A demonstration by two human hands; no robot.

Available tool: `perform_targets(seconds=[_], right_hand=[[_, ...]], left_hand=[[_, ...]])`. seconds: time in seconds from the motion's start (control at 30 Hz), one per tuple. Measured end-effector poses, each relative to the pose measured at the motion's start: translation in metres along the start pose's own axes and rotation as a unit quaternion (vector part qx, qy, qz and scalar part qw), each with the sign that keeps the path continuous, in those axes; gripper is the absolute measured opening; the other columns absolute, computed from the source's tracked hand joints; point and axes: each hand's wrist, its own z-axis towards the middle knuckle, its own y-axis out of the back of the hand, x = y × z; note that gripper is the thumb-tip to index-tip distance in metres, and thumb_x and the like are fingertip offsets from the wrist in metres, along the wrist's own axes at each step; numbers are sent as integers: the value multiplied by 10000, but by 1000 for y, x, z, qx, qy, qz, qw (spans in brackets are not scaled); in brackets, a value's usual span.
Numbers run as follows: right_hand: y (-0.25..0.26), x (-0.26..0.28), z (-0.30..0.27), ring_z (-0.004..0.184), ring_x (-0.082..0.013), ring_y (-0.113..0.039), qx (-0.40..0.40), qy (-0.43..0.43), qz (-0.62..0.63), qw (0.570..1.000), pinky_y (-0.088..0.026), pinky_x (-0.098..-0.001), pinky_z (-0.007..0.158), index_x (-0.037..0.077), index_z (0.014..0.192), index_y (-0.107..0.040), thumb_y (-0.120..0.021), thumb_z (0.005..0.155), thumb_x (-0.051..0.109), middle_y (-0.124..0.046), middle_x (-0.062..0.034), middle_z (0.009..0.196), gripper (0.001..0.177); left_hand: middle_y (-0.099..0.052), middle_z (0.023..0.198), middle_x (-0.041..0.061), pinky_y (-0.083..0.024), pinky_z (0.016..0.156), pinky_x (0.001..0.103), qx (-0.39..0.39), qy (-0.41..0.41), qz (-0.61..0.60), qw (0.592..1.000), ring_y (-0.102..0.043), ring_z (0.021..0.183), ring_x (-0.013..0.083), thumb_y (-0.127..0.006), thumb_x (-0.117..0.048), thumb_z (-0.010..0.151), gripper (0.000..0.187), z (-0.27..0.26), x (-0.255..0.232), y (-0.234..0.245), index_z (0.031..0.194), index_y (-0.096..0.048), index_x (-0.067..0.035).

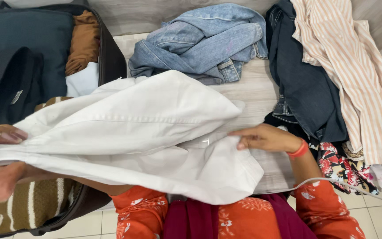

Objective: The person folds a pair of black trousers by hand on a tiled floor next to an open suitcase. They then fold a pair of white trousers and place both folded items into the suitcase.

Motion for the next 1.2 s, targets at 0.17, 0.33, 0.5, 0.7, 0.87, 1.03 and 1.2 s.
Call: perform_targets(seconds=[0.17,0.33,0.5,0.7,0.87,1.03,1.2], right_hand=[[-68,12,61,1362,-412,-456,-278,118,-234,924,-431,-522,1074,73,1531,-412,-814,802,474,-410,-229,1496,924],[-84,33,131,1377,-581,-313,-398,12,-376,837,-254,-758,979,-24,1496,-247,-870,671,626,-252,-380,1492,1222],[-38,19,164,1345,-346,-531,-489,17,-416,766,-257,-661,1178,49,1288,-552,-840,702,233,-552,-193,1402,678],[31,2,86,909,-192,-592,-626,76,-236,739,-324,-425,977,117,1039,-702,-860,842,106,-650,14,904,253],[45,17,-16,1085,-330,-478,-713,132,-406,556,-362,-509,1069,41,1032,-669,-847,868,21,-522,-139,1048,243],[53,-29,-62,1116,-300,-486,-684,60,-360,631,-366,-423,1008,51,908,-547,-685,869,-40,-513,-115,1099,170],[32,-70,-61,1084,-332,-483,-607,-44,-344,715,-374,-395,972,24,895,-607,-644,885,-54,-556,-163,1090,87]], left_hand=[[-523,776,76,-526,661,267,-15,-9,-2,1000,-631,703,157,-526,-668,914,633,4,-13,-4,870,-506,-38],[-505,760,62,-507,652,263,-21,-6,-16,1000,-610,692,151,-535,-729,859,679,6,-29,-16,843,-501,-51],[-488,743,47,-487,643,259,-38,-6,-34,999,-590,682,146,-543,-791,803,727,14,-41,-33,815,-496,-65],[-468,724,30,-464,631,255,-32,-6,-56,998,-565,669,139,-553,-864,736,787,14,-47,-50,782,-489,-81],[-493,741,57,-474,658,282,-1,9,-85,996,-575,678,167,-677,-769,785,752,1,-43,-52,820,-499,-39],[-592,767,87,-510,658,267,65,22,-68,995,-639,718,188,-720,-703,903,698,-3,-13,-40,854,-592,-19],[-592,777,107,-511,684,284,57,12,-59,997,-638,734,212,-681,-691,921,709,-17,-16,-47,860,-590,10]])
